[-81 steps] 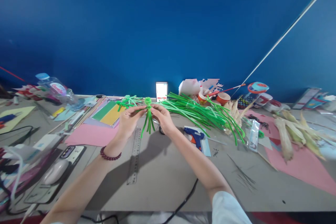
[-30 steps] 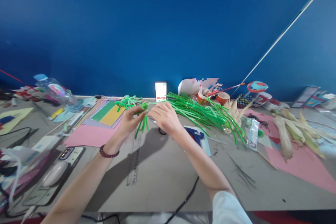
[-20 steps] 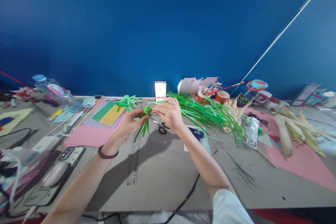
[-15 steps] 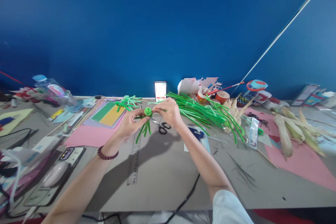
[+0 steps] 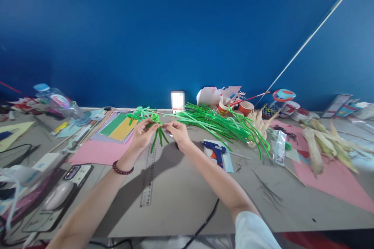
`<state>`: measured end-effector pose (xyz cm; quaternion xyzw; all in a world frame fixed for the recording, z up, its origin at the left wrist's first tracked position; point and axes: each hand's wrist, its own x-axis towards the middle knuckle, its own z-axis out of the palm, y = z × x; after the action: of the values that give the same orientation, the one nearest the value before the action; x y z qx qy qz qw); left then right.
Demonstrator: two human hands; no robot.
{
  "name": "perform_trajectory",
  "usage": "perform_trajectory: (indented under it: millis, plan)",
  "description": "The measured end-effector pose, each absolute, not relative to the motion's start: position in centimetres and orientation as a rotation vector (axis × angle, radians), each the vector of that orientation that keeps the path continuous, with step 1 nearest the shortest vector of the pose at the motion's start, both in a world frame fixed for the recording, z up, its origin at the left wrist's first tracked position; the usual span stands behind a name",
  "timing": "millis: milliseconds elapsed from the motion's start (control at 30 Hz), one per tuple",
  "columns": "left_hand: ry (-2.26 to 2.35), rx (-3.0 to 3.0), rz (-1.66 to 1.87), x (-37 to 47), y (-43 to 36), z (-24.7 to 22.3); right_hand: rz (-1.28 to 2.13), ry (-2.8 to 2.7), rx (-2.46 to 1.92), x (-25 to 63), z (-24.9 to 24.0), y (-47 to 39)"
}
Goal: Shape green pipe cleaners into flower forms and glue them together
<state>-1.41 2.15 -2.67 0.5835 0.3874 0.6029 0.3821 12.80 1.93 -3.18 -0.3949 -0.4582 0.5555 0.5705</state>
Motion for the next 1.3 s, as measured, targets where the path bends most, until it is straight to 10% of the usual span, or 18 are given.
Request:
perform_trajectory:
  millis: [667,1300]
  plan:
    - [1.198,1.846,1.489,-1.7,1.9,-1.6,-0.366,-2.099,-0.943,15.4,0.0,-0.3]
    - [0.942,1.489,1.279,-2.1,0.8,0.3,1.187,-1.509,-0.853,16.0,-0.6,2.2]
